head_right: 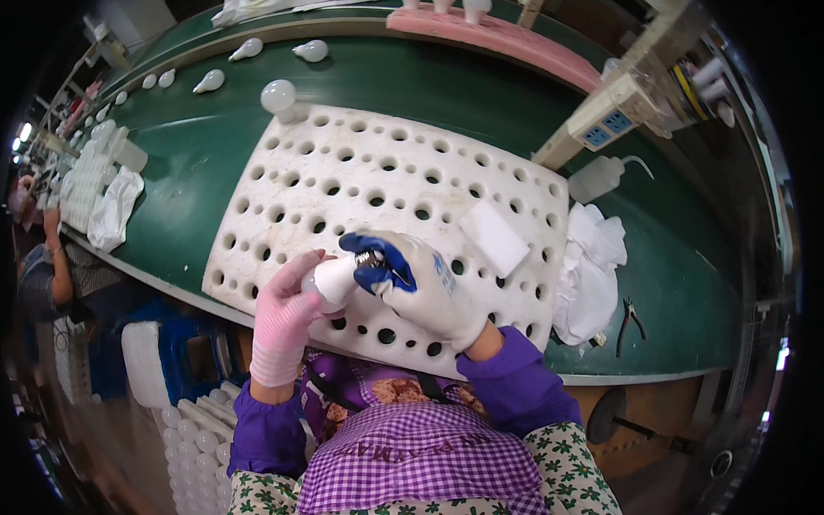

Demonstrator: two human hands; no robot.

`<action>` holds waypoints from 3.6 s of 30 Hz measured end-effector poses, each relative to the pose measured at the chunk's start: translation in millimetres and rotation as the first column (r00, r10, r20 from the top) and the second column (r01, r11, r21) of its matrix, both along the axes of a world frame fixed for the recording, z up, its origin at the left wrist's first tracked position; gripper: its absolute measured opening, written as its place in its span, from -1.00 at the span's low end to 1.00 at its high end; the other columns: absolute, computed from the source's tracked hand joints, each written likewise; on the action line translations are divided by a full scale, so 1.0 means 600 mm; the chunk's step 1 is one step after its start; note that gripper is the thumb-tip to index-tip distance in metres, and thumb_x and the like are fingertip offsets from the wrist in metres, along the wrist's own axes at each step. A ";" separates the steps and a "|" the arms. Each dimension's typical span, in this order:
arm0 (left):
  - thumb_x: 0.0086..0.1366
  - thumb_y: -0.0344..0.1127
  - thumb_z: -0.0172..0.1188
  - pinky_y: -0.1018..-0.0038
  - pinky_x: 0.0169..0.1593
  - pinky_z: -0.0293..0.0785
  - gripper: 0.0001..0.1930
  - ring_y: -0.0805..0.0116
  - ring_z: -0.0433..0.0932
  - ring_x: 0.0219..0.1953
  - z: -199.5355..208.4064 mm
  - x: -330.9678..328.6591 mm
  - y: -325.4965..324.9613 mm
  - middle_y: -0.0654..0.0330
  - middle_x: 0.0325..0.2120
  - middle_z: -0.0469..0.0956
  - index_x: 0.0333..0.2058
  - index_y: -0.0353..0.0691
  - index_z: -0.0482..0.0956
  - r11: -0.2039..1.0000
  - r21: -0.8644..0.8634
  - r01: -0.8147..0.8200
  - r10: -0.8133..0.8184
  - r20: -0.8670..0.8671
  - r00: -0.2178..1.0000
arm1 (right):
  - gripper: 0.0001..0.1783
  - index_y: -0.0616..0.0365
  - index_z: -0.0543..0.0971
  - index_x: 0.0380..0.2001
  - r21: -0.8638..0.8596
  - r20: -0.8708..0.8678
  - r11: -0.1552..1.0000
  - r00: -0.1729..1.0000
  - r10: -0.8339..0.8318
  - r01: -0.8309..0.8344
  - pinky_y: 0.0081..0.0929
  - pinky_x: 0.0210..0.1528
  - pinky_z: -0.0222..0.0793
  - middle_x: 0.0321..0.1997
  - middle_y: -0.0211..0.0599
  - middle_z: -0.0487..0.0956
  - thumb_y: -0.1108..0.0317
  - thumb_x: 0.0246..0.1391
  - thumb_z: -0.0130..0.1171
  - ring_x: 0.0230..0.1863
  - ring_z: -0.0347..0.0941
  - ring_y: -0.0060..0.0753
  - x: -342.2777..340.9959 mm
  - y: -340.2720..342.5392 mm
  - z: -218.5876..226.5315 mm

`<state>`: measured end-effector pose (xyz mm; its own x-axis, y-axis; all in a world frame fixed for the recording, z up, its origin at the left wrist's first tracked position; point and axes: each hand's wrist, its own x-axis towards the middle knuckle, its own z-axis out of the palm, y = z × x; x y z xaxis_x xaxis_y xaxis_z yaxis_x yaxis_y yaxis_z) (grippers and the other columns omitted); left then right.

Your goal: The person assembles light bulb components on a production line and places the completed light bulbs into a plastic tray, using pliers to manipulate the components.

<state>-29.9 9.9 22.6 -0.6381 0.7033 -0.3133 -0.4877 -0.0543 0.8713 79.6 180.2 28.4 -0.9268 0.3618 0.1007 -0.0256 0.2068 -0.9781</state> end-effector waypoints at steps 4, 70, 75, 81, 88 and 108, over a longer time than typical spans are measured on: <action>0.02 -0.48 0.28 0.41 0.04 0.46 -0.24 0.21 0.46 0.08 -0.033 0.044 0.005 -0.02 0.09 0.39 0.24 -0.39 0.22 0.993 -0.117 -0.033 -0.028 -0.489 0.872 | -0.53 0.20 0.46 0.10 -0.158 0.108 0.987 0.994 0.015 0.002 -0.41 0.02 0.42 -0.04 -0.14 0.59 0.36 0.10 0.15 -0.03 0.54 -0.26 0.010 0.017 -0.004; 0.06 -0.29 0.35 0.16 0.16 0.25 -0.30 -0.14 0.31 0.07 -0.060 0.048 0.027 -0.20 0.01 0.30 0.11 -0.45 0.23 0.904 -0.408 -0.131 -0.318 -0.843 0.433 | -0.42 -0.08 0.47 0.13 0.902 0.318 0.388 0.901 -0.296 -0.191 -0.19 0.14 0.15 0.31 -0.35 0.35 0.35 -0.06 0.13 0.11 0.32 -0.06 0.030 -0.002 -0.013; 0.07 -0.29 0.35 0.17 0.15 0.27 -0.31 -0.12 0.33 0.04 -0.060 0.048 0.030 -0.18 0.00 0.32 0.11 -0.44 0.23 0.907 -0.395 -0.146 -0.295 -0.845 0.446 | -0.47 -0.08 0.49 0.11 0.873 0.272 0.476 0.914 -0.302 -0.103 -0.14 0.00 0.24 0.31 -0.31 0.35 0.35 -0.03 0.04 0.04 0.36 -0.04 0.023 0.016 -0.039; 0.07 -0.31 0.35 0.19 0.12 0.29 -0.31 -0.10 0.35 0.03 -0.072 0.050 0.033 -0.16 -0.03 0.34 0.12 -0.43 0.24 0.931 -0.324 -0.166 -0.241 -0.891 0.385 | -0.47 -0.07 0.49 0.11 0.932 0.230 0.345 0.915 -0.331 -0.110 -0.19 0.00 0.25 0.32 -0.28 0.34 0.36 -0.03 0.04 0.06 0.37 -0.06 0.024 0.019 -0.046; -0.01 -0.31 0.38 0.17 0.07 0.35 -0.28 -0.14 0.37 0.03 -0.070 0.050 0.039 -0.16 -0.03 0.35 0.10 -0.39 0.23 0.895 -0.367 -0.253 -0.301 -0.916 0.263 | -0.40 -0.06 0.43 0.18 0.913 0.198 0.396 0.956 -0.214 -0.100 -0.18 0.04 0.23 0.34 -0.29 0.32 0.32 -0.03 0.04 0.10 0.34 0.00 0.044 -0.038 -0.015; -0.02 -0.29 0.40 0.26 0.00 0.43 -0.29 -0.07 0.46 -0.04 -0.064 0.048 0.045 -0.12 -0.05 0.40 0.08 -0.37 0.27 0.912 -0.350 -0.215 -0.281 -0.913 0.295 | -0.42 -0.16 0.49 0.11 0.896 0.181 0.437 0.966 -0.185 -0.084 -0.13 0.06 0.21 0.29 -0.34 0.36 0.29 -0.10 0.12 0.13 0.29 0.04 0.022 -0.005 -0.027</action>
